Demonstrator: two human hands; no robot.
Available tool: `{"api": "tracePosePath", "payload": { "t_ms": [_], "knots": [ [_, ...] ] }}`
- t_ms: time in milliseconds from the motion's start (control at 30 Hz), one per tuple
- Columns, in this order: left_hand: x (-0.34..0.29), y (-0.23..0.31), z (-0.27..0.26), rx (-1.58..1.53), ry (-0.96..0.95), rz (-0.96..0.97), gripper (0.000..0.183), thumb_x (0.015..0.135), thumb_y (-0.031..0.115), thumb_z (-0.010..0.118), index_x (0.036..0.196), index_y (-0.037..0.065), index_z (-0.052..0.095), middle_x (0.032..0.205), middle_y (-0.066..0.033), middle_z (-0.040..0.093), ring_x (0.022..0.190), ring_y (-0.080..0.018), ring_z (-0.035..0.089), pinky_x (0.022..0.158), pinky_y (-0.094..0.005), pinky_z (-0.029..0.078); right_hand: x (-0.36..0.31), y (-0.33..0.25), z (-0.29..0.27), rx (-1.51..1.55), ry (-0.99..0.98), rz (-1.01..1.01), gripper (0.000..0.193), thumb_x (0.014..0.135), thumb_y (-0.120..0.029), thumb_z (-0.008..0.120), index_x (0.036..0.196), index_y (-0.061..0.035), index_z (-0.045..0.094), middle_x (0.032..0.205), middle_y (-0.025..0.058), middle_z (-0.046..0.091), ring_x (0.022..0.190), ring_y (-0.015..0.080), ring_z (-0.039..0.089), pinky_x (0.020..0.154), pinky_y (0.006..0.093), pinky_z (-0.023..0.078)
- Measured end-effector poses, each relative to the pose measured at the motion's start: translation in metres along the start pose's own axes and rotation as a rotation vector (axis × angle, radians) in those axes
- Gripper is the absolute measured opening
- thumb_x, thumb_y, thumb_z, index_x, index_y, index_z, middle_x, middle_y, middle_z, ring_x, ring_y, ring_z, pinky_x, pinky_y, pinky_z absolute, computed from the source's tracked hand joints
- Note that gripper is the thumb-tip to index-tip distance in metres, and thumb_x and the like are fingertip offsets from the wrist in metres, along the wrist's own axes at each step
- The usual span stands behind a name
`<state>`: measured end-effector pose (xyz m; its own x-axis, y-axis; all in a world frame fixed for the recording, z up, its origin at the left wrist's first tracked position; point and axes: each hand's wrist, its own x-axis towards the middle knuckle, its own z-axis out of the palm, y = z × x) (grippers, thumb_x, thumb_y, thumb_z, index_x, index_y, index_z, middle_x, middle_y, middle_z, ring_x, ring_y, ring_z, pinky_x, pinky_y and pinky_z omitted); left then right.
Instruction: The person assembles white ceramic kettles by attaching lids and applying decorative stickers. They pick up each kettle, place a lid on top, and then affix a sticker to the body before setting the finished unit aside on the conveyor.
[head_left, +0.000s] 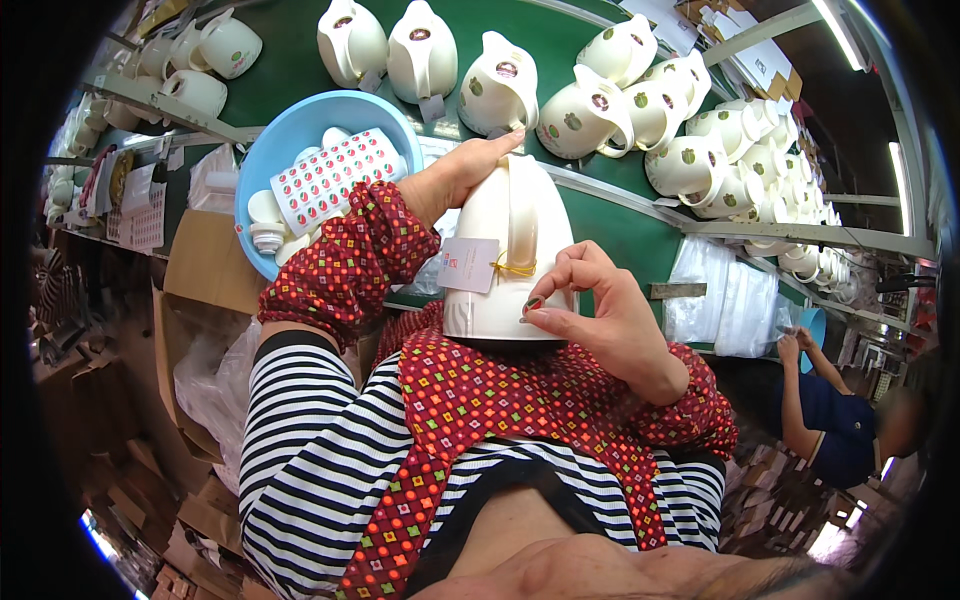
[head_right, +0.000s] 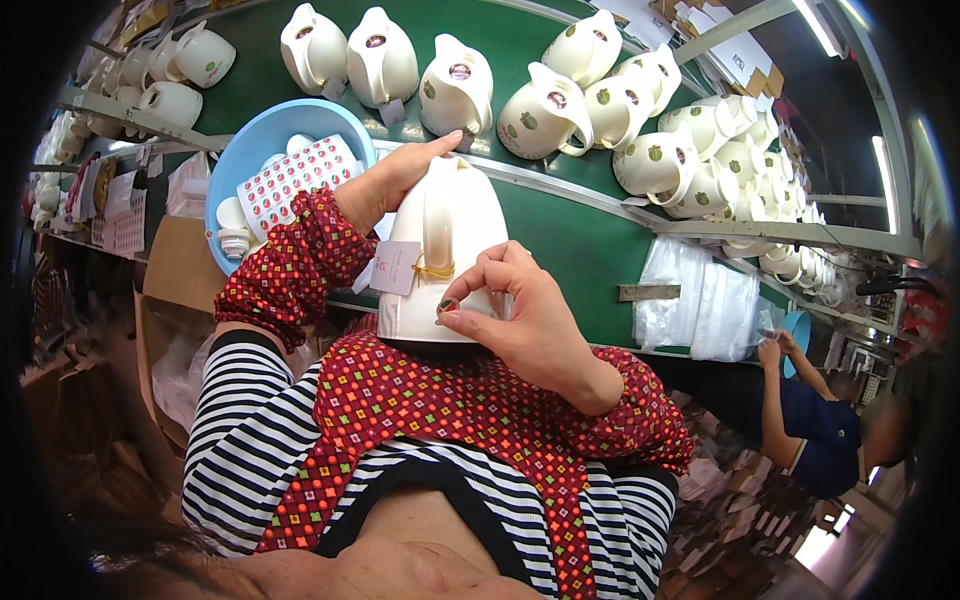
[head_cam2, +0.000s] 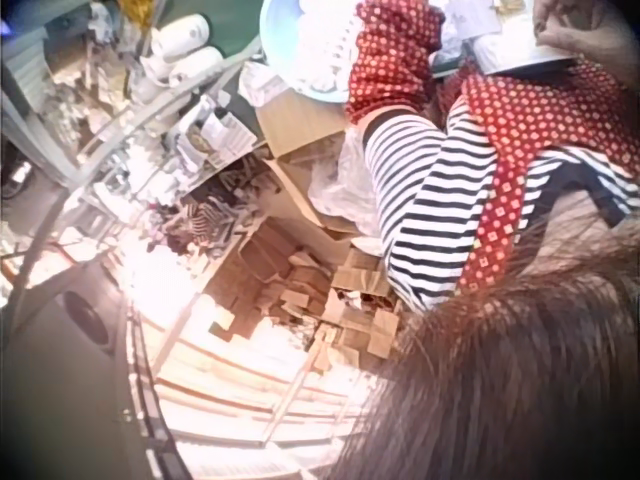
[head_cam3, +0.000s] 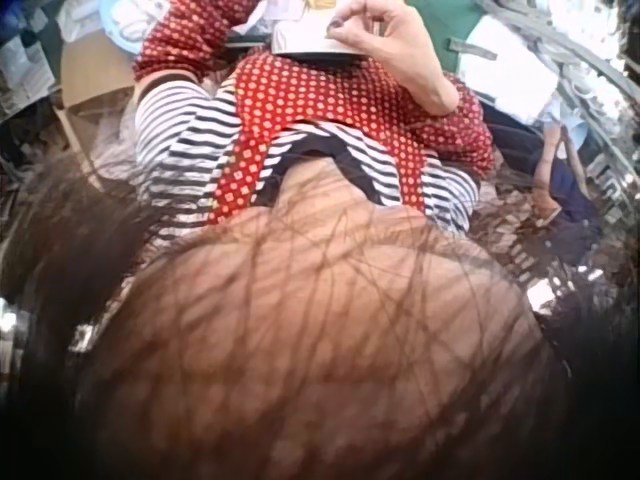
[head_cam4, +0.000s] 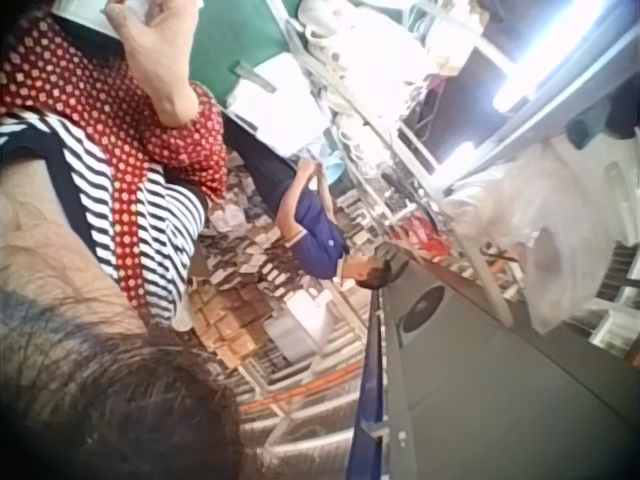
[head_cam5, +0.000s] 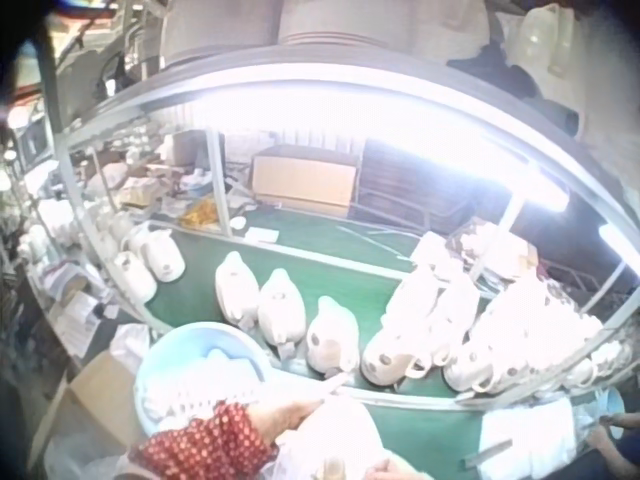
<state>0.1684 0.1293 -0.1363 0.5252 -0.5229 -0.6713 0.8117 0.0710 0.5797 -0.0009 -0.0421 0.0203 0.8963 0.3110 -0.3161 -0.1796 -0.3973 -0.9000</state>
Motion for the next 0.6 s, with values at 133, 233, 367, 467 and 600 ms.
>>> {"api": "tracePosePath", "payload": {
  "t_ms": [133, 233, 367, 467, 600],
  "knots": [
    [-0.005, -0.001, -0.004, -0.003, -0.004, 0.002, 0.054, 0.106, 0.049, 0.055, 0.111, -0.003, 0.069, 0.097, -0.0105, 0.073, 0.080, -0.0188, 0.072, 0.076, -0.0353, 0.060, -0.002, 0.002, 0.011, -0.080, 0.048, -0.039, 0.017, 0.079, -0.012, 0.087, 0.091, -0.0057, 0.075, 0.104, 0.0036, 0.056, 0.101, 0.0159, 0.054, 0.091, 0.0290, 0.043],
    [-0.002, -0.006, -0.009, -0.014, -0.019, 0.002, 0.053, 0.106, 0.049, 0.055, 0.111, -0.002, 0.069, 0.097, -0.0103, 0.073, 0.080, -0.0188, 0.072, 0.075, -0.0353, 0.060, -0.001, 0.004, 0.018, -0.160, 0.077, -0.069, 0.022, 0.078, -0.012, 0.088, 0.093, -0.0055, 0.074, 0.105, 0.0048, 0.055, 0.102, 0.0176, 0.055, 0.093, 0.0303, 0.044],
    [-0.001, -0.013, -0.015, -0.018, -0.003, 0.006, 0.054, 0.105, 0.049, 0.055, 0.112, -0.003, 0.067, 0.099, -0.0136, 0.073, 0.080, -0.0218, 0.073, 0.074, -0.0373, 0.061, -0.002, 0.010, 0.031, -0.166, 0.177, -0.076, 0.046, 0.074, -0.018, 0.090, 0.112, -0.0047, 0.066, 0.108, 0.0098, 0.053, 0.105, 0.0261, 0.053, 0.095, 0.0378, 0.043],
    [-0.002, -0.015, -0.017, -0.014, 0.007, 0.039, 0.058, 0.104, 0.050, 0.056, 0.118, -0.007, 0.062, 0.103, -0.0196, 0.073, 0.080, -0.0275, 0.075, 0.073, -0.0418, 0.062, 0.004, 0.022, 0.032, -0.256, 0.289, -0.135, 0.069, 0.071, -0.025, 0.091, 0.126, -0.0031, 0.056, 0.114, 0.0140, 0.052, 0.110, 0.0315, 0.052, 0.100, 0.0438, 0.041],
    [-0.001, -0.015, -0.019, -0.043, -0.006, 0.021, 0.056, 0.105, 0.048, 0.056, 0.115, -0.006, 0.065, 0.103, -0.0149, 0.073, 0.083, -0.0238, 0.073, 0.079, -0.0385, 0.061, 0.019, 0.034, 0.033, -0.407, 0.431, -0.290, 0.091, 0.068, -0.033, 0.092, 0.139, -0.0001, 0.046, 0.134, 0.0203, 0.049, 0.127, 0.0380, 0.047, 0.110, 0.0487, 0.037]
  ]
}}
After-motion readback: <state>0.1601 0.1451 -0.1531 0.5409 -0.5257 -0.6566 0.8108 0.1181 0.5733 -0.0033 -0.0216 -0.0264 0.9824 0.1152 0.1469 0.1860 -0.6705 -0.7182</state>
